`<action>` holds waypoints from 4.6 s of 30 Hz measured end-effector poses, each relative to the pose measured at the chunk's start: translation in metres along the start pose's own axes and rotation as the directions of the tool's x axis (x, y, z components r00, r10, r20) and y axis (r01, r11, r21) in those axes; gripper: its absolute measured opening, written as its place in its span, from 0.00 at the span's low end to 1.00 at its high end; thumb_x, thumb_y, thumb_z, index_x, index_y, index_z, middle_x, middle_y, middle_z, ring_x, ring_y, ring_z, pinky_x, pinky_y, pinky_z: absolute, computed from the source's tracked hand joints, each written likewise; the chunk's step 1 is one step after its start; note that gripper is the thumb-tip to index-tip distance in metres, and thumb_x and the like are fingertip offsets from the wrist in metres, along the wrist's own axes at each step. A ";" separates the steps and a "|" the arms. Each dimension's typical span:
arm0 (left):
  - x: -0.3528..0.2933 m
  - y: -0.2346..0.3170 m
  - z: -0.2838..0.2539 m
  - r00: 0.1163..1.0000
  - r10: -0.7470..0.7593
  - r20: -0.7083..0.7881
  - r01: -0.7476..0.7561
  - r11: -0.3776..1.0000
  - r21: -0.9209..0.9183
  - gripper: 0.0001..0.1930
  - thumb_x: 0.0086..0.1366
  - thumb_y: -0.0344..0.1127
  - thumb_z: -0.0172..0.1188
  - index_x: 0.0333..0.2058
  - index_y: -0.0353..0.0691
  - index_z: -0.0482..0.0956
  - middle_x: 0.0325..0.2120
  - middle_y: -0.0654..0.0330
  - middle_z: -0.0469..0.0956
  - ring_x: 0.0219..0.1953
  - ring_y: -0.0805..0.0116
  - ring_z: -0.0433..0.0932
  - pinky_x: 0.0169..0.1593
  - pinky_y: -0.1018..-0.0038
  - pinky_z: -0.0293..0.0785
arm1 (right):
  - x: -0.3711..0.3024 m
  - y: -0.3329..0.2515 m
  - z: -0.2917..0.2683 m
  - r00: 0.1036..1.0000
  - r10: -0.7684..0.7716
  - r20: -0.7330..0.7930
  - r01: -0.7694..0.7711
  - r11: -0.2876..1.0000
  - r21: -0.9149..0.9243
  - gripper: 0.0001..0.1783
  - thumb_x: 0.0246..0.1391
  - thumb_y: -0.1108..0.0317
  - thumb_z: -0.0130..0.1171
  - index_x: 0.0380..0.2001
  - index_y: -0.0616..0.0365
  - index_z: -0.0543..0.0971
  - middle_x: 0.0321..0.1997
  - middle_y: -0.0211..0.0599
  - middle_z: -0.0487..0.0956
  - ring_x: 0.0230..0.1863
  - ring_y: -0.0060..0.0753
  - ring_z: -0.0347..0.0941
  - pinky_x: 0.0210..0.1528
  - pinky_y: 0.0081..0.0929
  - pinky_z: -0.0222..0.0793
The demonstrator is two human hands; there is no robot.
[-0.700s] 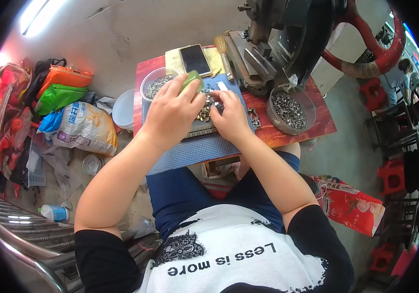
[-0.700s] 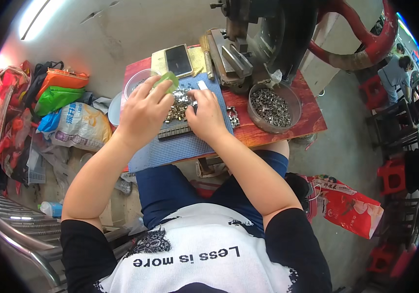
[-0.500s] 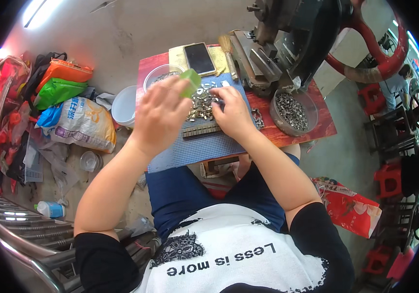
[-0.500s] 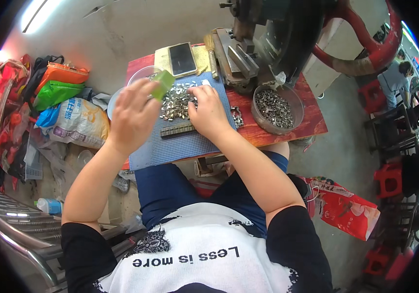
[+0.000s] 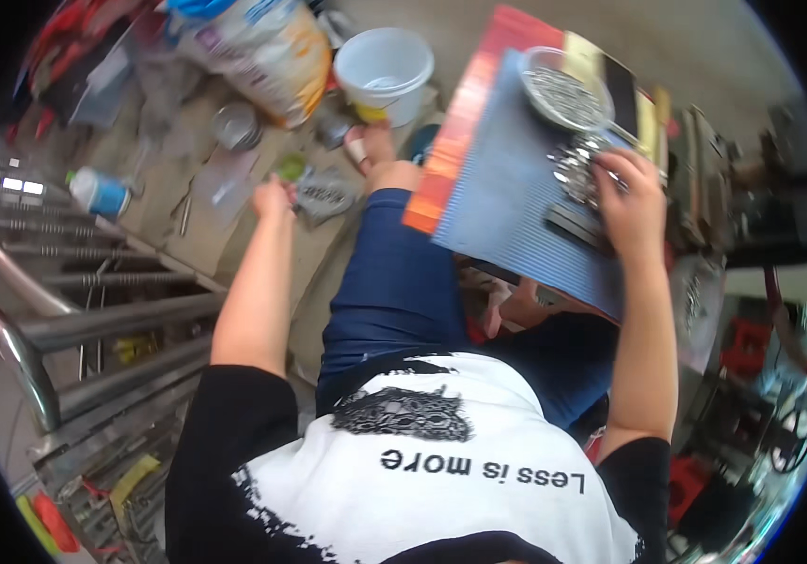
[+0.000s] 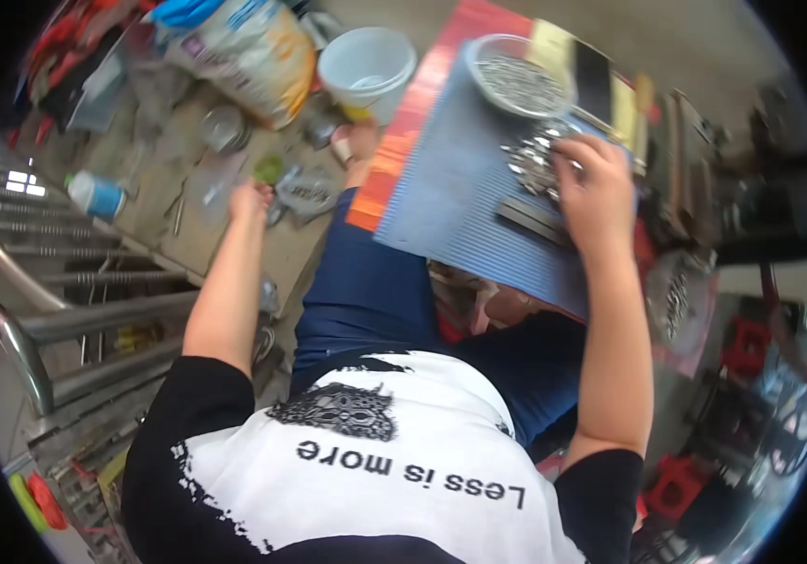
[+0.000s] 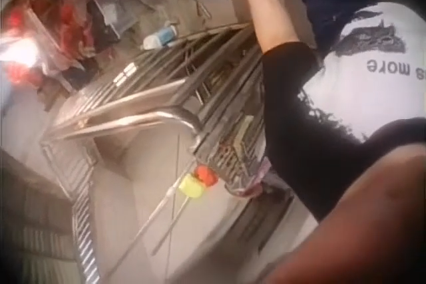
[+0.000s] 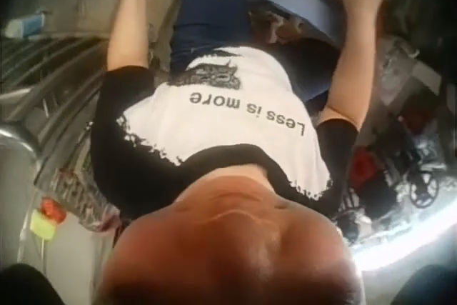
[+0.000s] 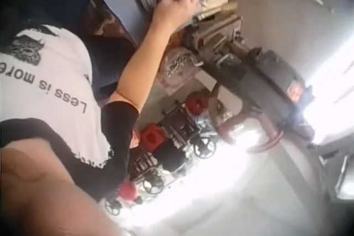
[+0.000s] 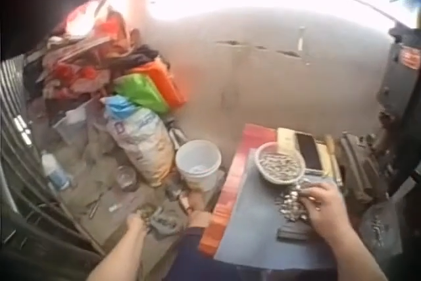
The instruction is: Assembling small metal hardware components into a jig and using a manual press machine.
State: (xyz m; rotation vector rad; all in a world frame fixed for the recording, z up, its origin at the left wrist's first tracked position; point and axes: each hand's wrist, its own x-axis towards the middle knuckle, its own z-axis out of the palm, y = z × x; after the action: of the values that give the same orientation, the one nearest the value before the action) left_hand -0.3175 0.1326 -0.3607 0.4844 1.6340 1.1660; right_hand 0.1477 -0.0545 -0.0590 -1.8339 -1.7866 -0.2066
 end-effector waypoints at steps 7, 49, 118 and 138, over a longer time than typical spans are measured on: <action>0.029 -0.160 -0.040 0.860 -0.459 -0.225 0.437 0.888 -0.144 0.10 0.68 0.40 0.57 0.35 0.39 0.78 0.27 0.57 0.80 0.23 0.63 0.80 0.23 0.68 0.74 | -0.016 0.006 0.001 0.991 0.056 -0.120 -0.052 0.998 0.037 0.09 0.60 0.74 0.62 0.43 0.63 0.83 0.47 0.40 0.81 0.52 0.36 0.74 0.57 0.30 0.67; -0.335 0.162 0.209 0.240 0.148 0.959 -0.944 0.265 0.195 0.18 0.49 0.41 0.76 0.32 0.36 0.80 0.23 0.52 0.80 0.30 0.52 0.81 0.35 0.62 0.75 | -0.020 0.017 -0.030 0.986 0.140 0.095 -0.162 0.943 0.291 0.11 0.47 0.69 0.71 0.36 0.57 0.83 0.39 0.38 0.77 0.39 0.42 0.77 0.42 0.33 0.74; -0.360 0.137 0.250 -0.400 0.115 0.909 -0.910 -0.166 -0.379 0.06 0.55 0.29 0.64 0.32 0.35 0.84 0.38 0.54 0.75 0.48 0.55 0.74 0.53 0.63 0.70 | -0.047 0.025 -0.047 0.974 0.146 0.173 -0.197 0.925 0.324 0.07 0.52 0.73 0.65 0.35 0.61 0.81 0.36 0.40 0.76 0.41 0.44 0.75 0.44 0.36 0.71; -0.357 0.169 0.231 -0.435 0.212 0.875 -0.894 0.016 -0.448 0.06 0.57 0.25 0.63 0.35 0.34 0.78 0.40 0.53 0.74 0.46 0.53 0.74 0.51 0.66 0.71 | -0.037 0.031 -0.049 0.951 -0.060 0.302 -0.051 0.936 0.347 0.10 0.50 0.78 0.65 0.37 0.59 0.82 0.36 0.37 0.77 0.40 0.39 0.77 0.44 0.31 0.73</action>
State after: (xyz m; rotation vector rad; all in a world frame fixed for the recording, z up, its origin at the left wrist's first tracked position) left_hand -0.0091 0.0379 -0.0363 2.5904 0.0747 0.5947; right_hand 0.1867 -0.1096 -0.0449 -1.6665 -1.8854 0.4006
